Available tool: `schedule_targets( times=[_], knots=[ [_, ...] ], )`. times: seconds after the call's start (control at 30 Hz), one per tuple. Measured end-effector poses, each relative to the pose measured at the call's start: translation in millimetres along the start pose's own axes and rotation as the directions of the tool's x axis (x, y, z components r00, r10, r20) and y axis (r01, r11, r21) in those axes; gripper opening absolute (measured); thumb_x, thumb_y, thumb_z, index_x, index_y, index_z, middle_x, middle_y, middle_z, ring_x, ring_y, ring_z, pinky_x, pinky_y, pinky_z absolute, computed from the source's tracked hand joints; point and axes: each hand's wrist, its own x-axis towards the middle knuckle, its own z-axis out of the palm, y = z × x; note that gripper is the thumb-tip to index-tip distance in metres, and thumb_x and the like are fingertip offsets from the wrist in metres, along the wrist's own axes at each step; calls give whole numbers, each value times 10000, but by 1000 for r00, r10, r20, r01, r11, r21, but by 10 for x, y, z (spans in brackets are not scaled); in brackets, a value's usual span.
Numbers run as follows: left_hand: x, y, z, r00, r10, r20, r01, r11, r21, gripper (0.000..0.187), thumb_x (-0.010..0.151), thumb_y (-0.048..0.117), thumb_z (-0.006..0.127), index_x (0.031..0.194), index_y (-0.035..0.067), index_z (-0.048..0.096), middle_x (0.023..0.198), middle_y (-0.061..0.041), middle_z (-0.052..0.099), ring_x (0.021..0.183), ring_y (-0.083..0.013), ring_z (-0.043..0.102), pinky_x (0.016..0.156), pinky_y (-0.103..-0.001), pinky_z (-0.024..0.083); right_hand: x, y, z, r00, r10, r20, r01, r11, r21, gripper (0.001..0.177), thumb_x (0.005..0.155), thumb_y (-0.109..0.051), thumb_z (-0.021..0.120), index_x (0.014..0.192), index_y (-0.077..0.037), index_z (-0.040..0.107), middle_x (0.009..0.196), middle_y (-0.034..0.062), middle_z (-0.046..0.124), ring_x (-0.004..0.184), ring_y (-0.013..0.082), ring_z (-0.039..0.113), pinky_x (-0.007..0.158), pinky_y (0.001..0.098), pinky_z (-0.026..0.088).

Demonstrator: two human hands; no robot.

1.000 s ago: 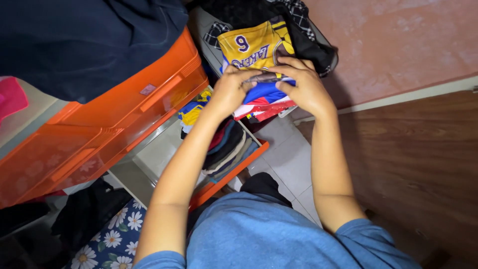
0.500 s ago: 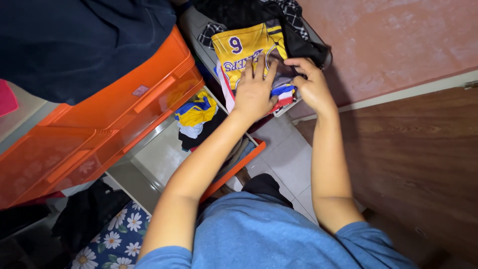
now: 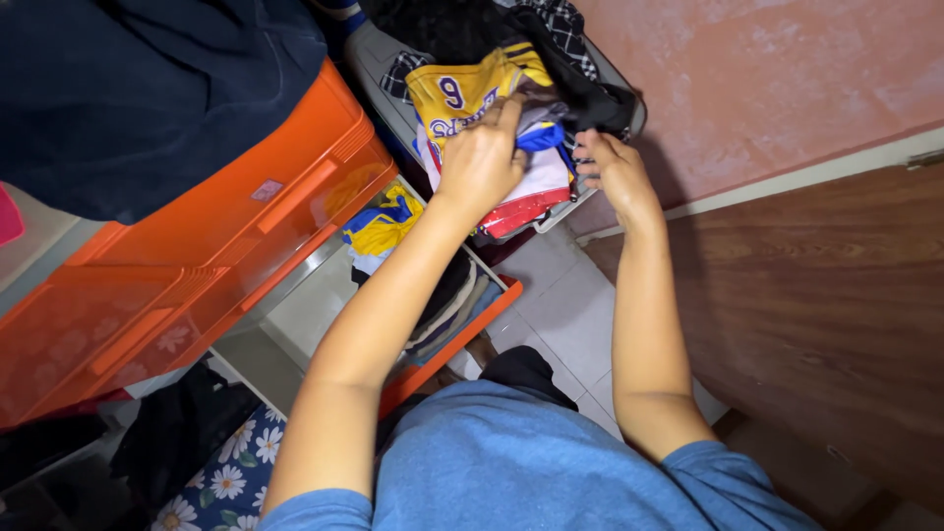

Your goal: Organizing and arranging folded clothes into a plastic drawer unit

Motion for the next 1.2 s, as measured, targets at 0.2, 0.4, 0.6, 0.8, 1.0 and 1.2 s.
schedule_targets(
  times=[0.2, 0.4, 0.6, 0.8, 1.0, 1.2],
  knots=[
    [-360, 122, 81, 981, 169, 96, -175, 983, 48, 775, 614, 158, 752, 1355, 42, 555, 1367, -252, 614, 1162, -418, 607, 897, -443, 552, 54, -287, 317, 994, -27, 108, 17, 995, 95, 668, 960, -552, 575, 1441, -88, 565, 1405, 52, 618, 1276, 166, 558, 1017, 326, 441],
    [-489, -563, 213, 790, -580, -198, 416, 746, -520, 680, 785, 501, 819, 1281, 82, 617, 1345, -157, 655, 1346, -316, 583, 1140, -395, 418, 201, -384, 516, 956, -102, 274, 108, 994, -8, 771, 893, -532, 680, 1467, -47, 507, 1448, 77, 608, 1319, 166, 545, 1113, 307, 396],
    [-646, -826, 788, 701, -593, 396, 324, -231, -918, 966, 753, 433, 801, 1485, 38, 309, 1368, -167, 563, 1244, -293, 588, 1008, -434, 519, 486, -148, 591, 946, -16, 322, -31, 989, 142, 787, 946, -624, 541, 1522, -94, 467, 1521, 51, 539, 1367, 171, 511, 1130, 318, 390],
    [-762, -759, 477, 755, -433, 493, 366, -344, -864, 776, 832, 380, 768, 1416, -42, 480, 1269, -184, 662, 1088, -257, 705, 910, -385, 610, 158, -269, 761, 950, 146, 278, -185, 976, 119, 724, 905, -576, 589, 1479, -143, 511, 1463, 35, 576, 1302, 175, 553, 1085, 333, 425],
    [-1035, -906, 394, 785, -310, 536, 407, -393, -824, 637, 838, 333, 775, 1326, -33, 593, 1211, -171, 699, 1040, -231, 720, 895, -344, 601, 8, 187, 751, 912, 170, 374, -294, 905, 308, 639, 879, -441, 673, 1385, -61, 586, 1334, 76, 669, 1186, 214, 639, 1055, 367, 476],
    [-1421, -700, 467, 846, -372, 381, 348, -156, -925, 733, 752, 212, 832, 1357, -114, 576, 1183, -217, 705, 999, -248, 696, 865, -352, 577, -43, 982, 462, 903, 2, 429, -219, 862, 457, 666, 869, -356, 714, 1405, 1, 545, 1353, 121, 640, 1215, 261, 627, 1079, 401, 485]
  ],
)
